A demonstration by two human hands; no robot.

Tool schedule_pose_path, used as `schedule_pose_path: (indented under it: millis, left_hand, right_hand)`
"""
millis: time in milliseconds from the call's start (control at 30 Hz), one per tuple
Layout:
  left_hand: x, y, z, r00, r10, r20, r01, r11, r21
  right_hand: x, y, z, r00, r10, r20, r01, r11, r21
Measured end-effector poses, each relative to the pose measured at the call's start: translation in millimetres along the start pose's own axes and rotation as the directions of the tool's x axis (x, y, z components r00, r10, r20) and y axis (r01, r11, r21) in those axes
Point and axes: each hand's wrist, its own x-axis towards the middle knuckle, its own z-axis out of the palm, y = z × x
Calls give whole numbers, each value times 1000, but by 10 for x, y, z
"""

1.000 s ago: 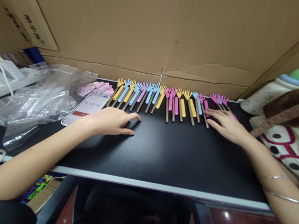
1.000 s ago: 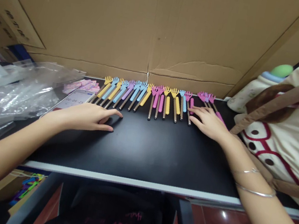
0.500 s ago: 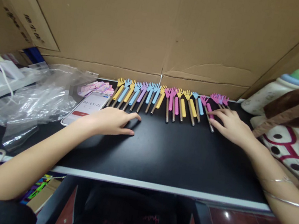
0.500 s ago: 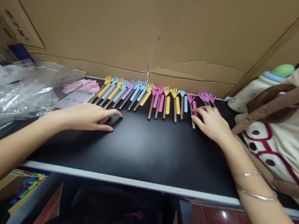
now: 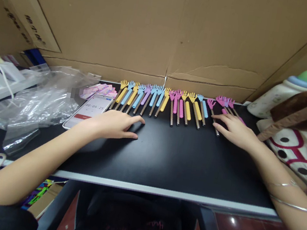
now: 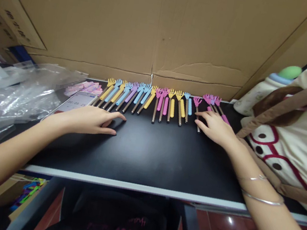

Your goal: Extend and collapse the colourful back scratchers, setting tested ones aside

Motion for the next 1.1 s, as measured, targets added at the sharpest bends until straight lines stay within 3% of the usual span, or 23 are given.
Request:
schedule_pose_path:
  millis: [333, 433, 667, 1100]
  left_hand:
    - [2, -4, 13, 1000, 2, -5, -2, 1000, 16]
    - [2, -3, 6, 1000, -1, 1, 1, 1000, 16]
    - [-2, 1, 5, 1000, 0, -8, 0, 1000, -1]
    - [1, 0, 12, 1000, -6, 0, 6, 1000, 5]
  right_hand:
    - [-21, 73, -29, 992, 120, -41, -124, 985, -120]
    - [-22, 32, -57, 992, 121, -22, -122, 987, -107]
    - [-20, -37, -96, 988, 108, -112, -112, 993, -35]
    - [-38, -98, -84, 989, 143, -45, -146, 987, -71]
